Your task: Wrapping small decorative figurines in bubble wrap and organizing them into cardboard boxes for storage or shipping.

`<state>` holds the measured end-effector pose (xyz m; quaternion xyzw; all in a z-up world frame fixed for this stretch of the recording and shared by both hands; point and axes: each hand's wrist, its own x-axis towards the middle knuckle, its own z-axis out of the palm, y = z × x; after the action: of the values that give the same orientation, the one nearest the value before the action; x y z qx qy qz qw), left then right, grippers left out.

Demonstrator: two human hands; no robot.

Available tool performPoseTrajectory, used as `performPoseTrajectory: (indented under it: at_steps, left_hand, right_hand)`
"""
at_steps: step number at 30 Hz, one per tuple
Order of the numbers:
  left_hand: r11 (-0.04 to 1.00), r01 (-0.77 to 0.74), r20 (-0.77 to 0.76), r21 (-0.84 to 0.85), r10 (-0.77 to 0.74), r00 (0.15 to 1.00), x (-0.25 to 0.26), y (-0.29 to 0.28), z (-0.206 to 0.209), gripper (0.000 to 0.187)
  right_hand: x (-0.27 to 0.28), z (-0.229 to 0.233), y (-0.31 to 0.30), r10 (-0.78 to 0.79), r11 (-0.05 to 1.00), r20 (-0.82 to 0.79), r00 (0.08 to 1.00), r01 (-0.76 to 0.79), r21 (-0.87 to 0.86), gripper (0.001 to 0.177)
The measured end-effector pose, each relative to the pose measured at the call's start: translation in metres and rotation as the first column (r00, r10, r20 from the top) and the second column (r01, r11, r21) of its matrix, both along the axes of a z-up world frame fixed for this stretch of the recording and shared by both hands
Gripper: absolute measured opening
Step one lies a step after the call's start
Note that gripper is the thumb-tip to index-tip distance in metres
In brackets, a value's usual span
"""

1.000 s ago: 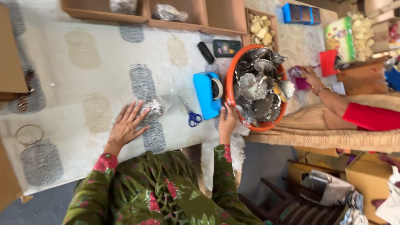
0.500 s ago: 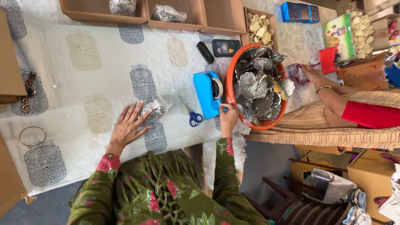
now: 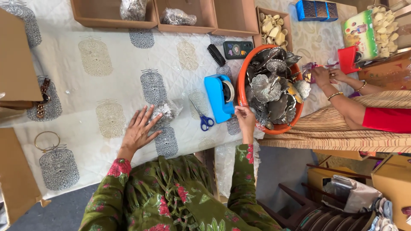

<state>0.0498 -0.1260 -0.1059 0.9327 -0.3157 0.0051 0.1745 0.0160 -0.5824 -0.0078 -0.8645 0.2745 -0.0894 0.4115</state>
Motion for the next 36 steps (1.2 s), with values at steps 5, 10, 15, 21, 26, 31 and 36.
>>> performPoseTrajectory:
  at_steps: [5,10,15,21,26,31,36]
  left_hand:
    - [1.000,-0.013,-0.008,-0.012,0.013,1.000,-0.003,0.001,0.005,0.072]
    - [0.999,-0.008,0.005,-0.051,0.009,1.000,0.001,0.001,0.005,0.072]
    - [0.998,-0.012,-0.018,-0.066,0.011,1.000,0.000,0.001,0.003,0.072]
    - [0.998,-0.016,-0.022,-0.067,0.015,1.000,-0.001,0.001,0.004,0.071]
    - [0.998,-0.022,-0.016,-0.050,0.021,1.000,0.000,0.002,0.004,0.072]
    - [0.994,-0.047,-0.007,-0.098,0.047,0.999,-0.003,0.005,0.004,0.075]
    - [0.978,-0.028,-0.059,-0.207,0.016,0.998,-0.003,0.006,-0.002,0.096]
  right_hand:
    - [-0.020,-0.013,-0.007,0.023,1.000,0.109,0.994,-0.023,0.001,0.027]
    - [-0.044,-0.041,-0.027,-0.040,0.998,0.133,0.990,0.045,-0.034,0.029]
    - [-0.057,-0.056,-0.025,-0.188,0.948,0.099,0.977,0.154,0.278,0.029]
    - [-0.055,-0.075,-0.030,-0.249,0.849,0.069,0.966,0.184,0.496,0.033]
    - [-0.069,-0.072,-0.009,-0.097,0.995,-0.016,0.995,0.097,-0.022,0.027]
    - [-0.071,-0.102,0.067,-0.026,0.978,0.183,0.983,0.063,-0.199,0.020]
    - [-0.033,-0.058,0.218,0.232,0.964,0.278,0.932,-0.259,0.061,0.023]
